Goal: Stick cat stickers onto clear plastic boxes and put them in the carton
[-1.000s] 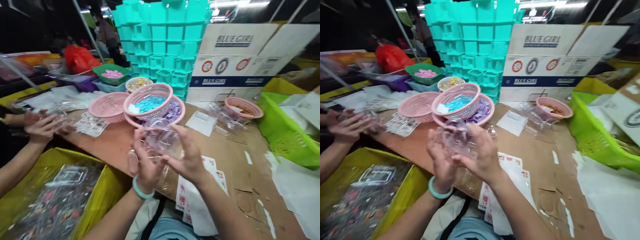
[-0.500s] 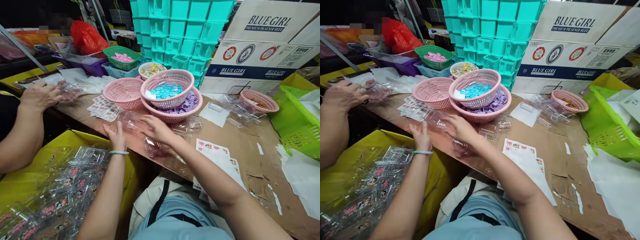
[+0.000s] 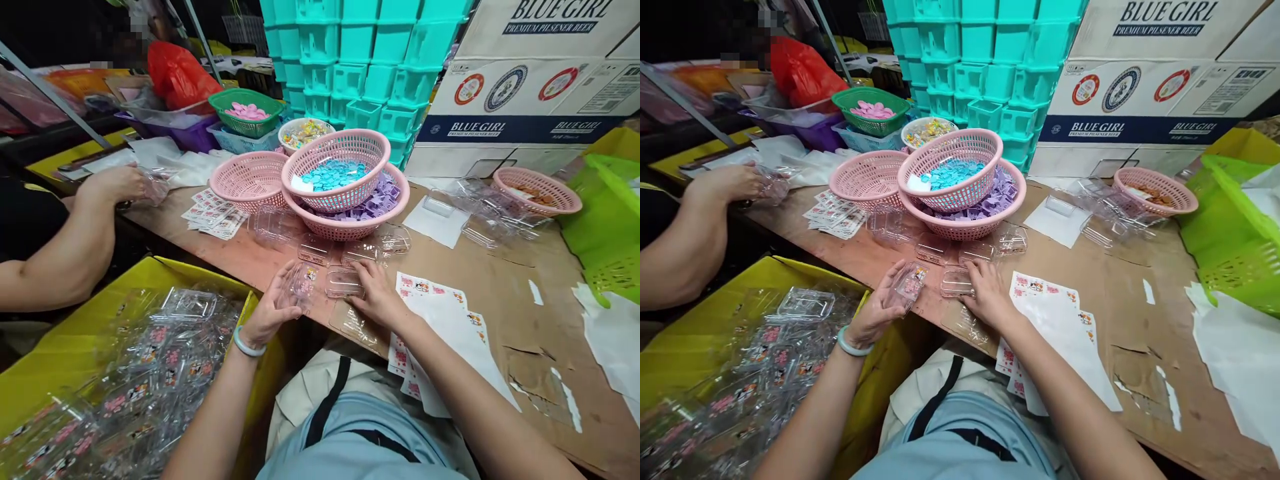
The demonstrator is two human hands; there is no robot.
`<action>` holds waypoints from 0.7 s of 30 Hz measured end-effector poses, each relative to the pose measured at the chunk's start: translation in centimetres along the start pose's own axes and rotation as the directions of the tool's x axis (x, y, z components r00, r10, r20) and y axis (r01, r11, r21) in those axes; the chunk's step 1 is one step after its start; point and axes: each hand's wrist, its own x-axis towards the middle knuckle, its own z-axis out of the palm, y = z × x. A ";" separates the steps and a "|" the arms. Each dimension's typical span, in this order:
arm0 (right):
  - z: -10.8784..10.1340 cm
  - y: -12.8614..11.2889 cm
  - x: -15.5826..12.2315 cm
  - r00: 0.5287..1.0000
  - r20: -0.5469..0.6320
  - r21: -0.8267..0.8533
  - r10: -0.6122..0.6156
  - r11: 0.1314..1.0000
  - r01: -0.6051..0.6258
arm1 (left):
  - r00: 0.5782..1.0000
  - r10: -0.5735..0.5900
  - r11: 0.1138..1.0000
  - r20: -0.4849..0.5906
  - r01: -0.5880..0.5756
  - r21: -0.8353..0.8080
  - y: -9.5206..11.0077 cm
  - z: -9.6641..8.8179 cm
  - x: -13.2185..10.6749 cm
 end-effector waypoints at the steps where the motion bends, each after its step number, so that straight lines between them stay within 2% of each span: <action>1: 0.0 0.0 -0.1 1.000 -0.018 0.032 0.007 0.999 -0.007 | 1.000 -0.005 0.998 0.002 0.005 -0.062 0.2 0.2 -0.4; 4: -0.5 0.4 -0.8 0.992 -0.064 0.184 0.107 0.978 -0.094 | 1.000 -0.015 0.984 -0.027 0.011 -0.176 0.3 0.9 -1.0; 8: -1.6 1.6 -1.7 0.971 -0.056 0.339 0.232 0.919 -0.200 | 0.996 -0.012 0.949 -0.089 -0.017 -0.314 -0.6 1.9 0.4; 11: -3.2 3.4 -1.7 0.953 -0.134 0.345 0.271 0.914 -0.211 | 0.990 -0.005 0.942 -0.141 -0.043 -0.334 -1.0 3.0 2.2; 14: -5.4 6.4 -1.1 0.904 -0.288 0.266 0.317 0.933 -0.242 | 0.958 0.134 0.950 -0.253 -0.197 -0.242 -0.8 3.6 4.2; 16: -6.9 8.9 -0.4 0.889 -0.333 0.203 0.313 0.945 -0.257 | 0.928 0.201 0.950 -0.313 -0.263 -0.169 -0.6 3.3 5.7; 18: -8.0 11.3 0.6 0.906 -0.293 0.207 0.305 0.946 -0.251 | 0.920 0.207 0.954 -0.332 -0.264 -0.138 -0.5 2.7 7.3; 21: -8.2 14.0 2.5 0.950 -0.141 0.277 0.279 0.932 -0.233 | 0.916 0.211 0.948 -0.340 -0.277 -0.157 -0.5 2.2 9.0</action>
